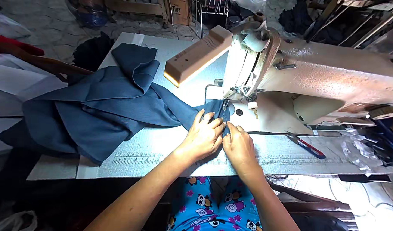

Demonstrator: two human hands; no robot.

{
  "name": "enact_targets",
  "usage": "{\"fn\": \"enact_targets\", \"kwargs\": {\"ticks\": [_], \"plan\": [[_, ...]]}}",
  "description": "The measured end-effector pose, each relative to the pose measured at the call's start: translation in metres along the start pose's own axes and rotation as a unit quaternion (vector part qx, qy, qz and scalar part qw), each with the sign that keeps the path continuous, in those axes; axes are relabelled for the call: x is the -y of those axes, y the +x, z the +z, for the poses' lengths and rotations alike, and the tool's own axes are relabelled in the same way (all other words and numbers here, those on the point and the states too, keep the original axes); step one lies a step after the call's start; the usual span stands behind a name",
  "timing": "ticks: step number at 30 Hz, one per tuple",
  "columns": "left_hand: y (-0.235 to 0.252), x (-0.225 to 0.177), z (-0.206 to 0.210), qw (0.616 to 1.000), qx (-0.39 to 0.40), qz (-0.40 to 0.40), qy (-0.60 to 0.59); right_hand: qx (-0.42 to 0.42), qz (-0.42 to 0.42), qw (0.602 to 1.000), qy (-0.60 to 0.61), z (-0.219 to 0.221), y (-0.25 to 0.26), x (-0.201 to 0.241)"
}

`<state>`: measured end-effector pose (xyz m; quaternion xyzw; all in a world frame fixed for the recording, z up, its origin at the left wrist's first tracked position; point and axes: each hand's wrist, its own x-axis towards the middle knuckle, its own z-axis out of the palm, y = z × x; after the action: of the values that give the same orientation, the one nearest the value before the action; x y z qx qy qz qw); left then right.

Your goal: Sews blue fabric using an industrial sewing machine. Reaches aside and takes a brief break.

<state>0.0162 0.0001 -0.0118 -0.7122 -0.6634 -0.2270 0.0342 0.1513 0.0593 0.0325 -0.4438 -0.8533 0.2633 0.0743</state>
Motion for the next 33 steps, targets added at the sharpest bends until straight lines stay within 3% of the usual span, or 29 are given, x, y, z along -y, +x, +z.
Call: {"fn": "enact_targets", "kwargs": {"ticks": [5, 11, 16, 24, 33], "plan": [[-0.001, -0.003, 0.001, 1.000, -0.014, -0.014, 0.008, -0.044, -0.022, 0.998, -0.037, 0.002, -0.001, -0.002], [0.009, -0.006, 0.000, 0.997, -0.034, -0.061, -0.040, -0.034, -0.025, 0.999, -0.034, 0.004, 0.000, -0.005], [0.012, -0.006, 0.003, 0.996, -0.014, -0.078, -0.044, -0.064, -0.039, 0.997, -0.024, 0.009, -0.001, -0.009], [0.015, -0.008, 0.006, 0.995, 0.004, -0.086, -0.041, -0.053, -0.029, 0.998, -0.011, 0.008, 0.000, -0.010], [0.014, -0.006, 0.008, 0.998, 0.001, -0.069, -0.007, 0.017, -0.004, 1.000, 0.011, -0.005, 0.005, -0.010]]}}
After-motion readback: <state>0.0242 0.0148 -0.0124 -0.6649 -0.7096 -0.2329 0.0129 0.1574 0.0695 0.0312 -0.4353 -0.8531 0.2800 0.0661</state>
